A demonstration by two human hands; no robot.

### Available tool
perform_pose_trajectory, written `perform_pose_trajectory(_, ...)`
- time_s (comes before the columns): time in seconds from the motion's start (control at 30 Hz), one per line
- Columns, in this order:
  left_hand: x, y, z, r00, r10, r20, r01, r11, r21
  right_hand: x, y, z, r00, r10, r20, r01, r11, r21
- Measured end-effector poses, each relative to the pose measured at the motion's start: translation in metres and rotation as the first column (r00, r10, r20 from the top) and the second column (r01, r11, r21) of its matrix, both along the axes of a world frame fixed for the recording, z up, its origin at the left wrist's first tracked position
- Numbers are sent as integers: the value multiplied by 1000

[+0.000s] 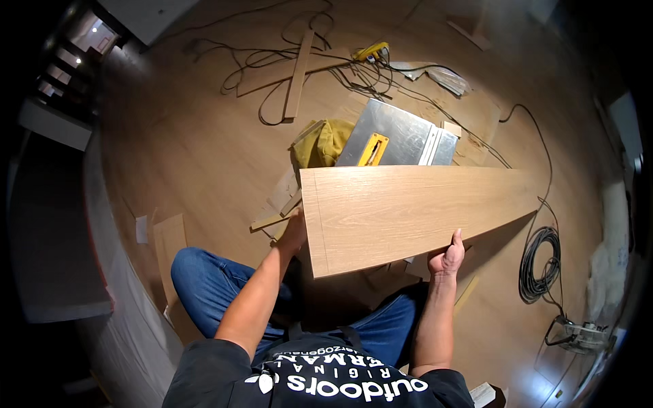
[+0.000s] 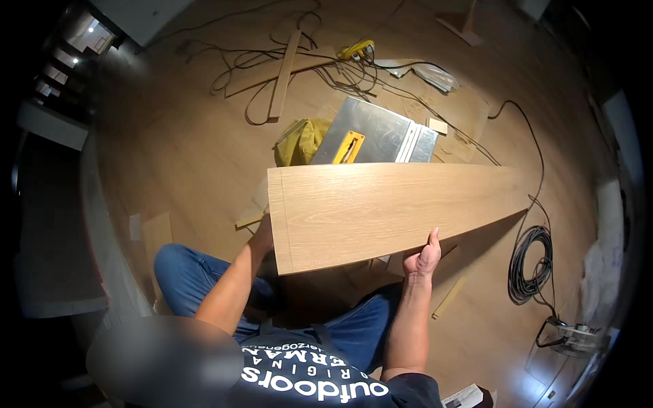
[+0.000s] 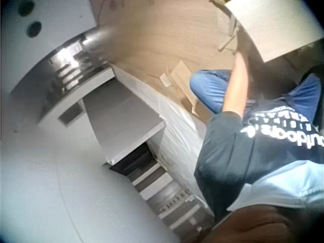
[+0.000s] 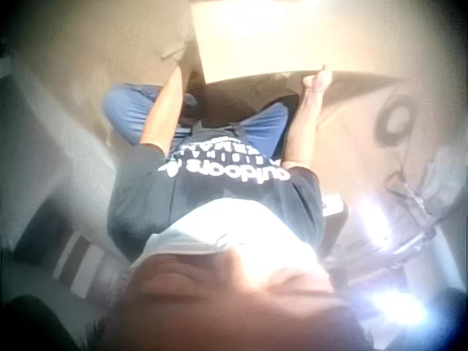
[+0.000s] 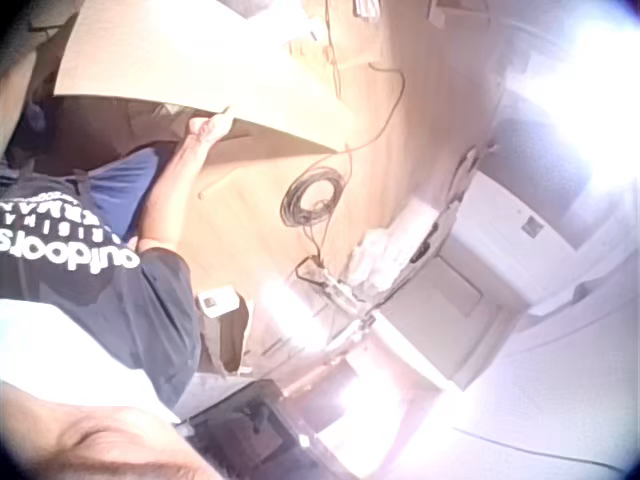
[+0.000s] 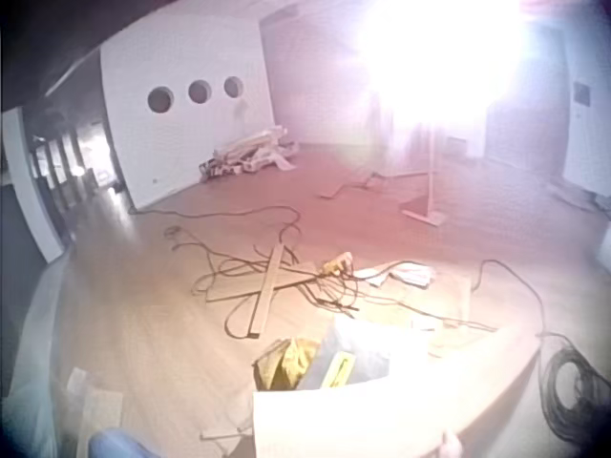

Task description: The person positions wooden floor planks one at a time on a small table saw and feeds them through the blade to cut off the ends.

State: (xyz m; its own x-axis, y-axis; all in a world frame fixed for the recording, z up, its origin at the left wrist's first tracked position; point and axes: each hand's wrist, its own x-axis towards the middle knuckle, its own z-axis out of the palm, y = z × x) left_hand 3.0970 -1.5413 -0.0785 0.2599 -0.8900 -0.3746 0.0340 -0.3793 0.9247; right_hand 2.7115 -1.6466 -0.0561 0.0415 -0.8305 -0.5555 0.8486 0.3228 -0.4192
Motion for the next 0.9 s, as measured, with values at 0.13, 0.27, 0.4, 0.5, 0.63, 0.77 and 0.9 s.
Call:
perform_pose_trajectory(0.13, -17, -11, 86, 978, 96, -186, -113, 990, -84, -5, -1, -6, 998, -26, 62, 21, 997, 68)
perform_pose_trajectory(0.27, -42, -8, 158, 996, -7, 89, 23, 983, -180, 3, -5, -9, 998, -29, 59, 21, 991, 132)
perform_pose_trajectory(0.4, -52, -7, 135, 985, 79, 155, -19, 935, -355, 9, -5, -4, 1000, -17, -13, 19, 991, 132)
perform_pose_trajectory(0.5, -57, -6, 145, 998, 62, 12, -53, 933, -355, 1, -12, -2, 997, -26, -69, 34, 993, 111)
perform_pose_trajectory(0.63, -69, 8, 156, 999, 38, 6, -33, 916, -401, -44, -35, -16, 1000, 10, 21, -11, 997, 77)
perform_pose_trajectory(0.77, -65, 38, 153, 951, 98, 293, 29, 917, -399, -28, -25, -20, 992, -29, -119, 33, 999, 29)
perform_pose_trajectory(0.9, -42, 63, 163, 943, 44, 331, 75, 938, -339, -15, -6, 2, 995, -82, 50, 84, 995, -54)
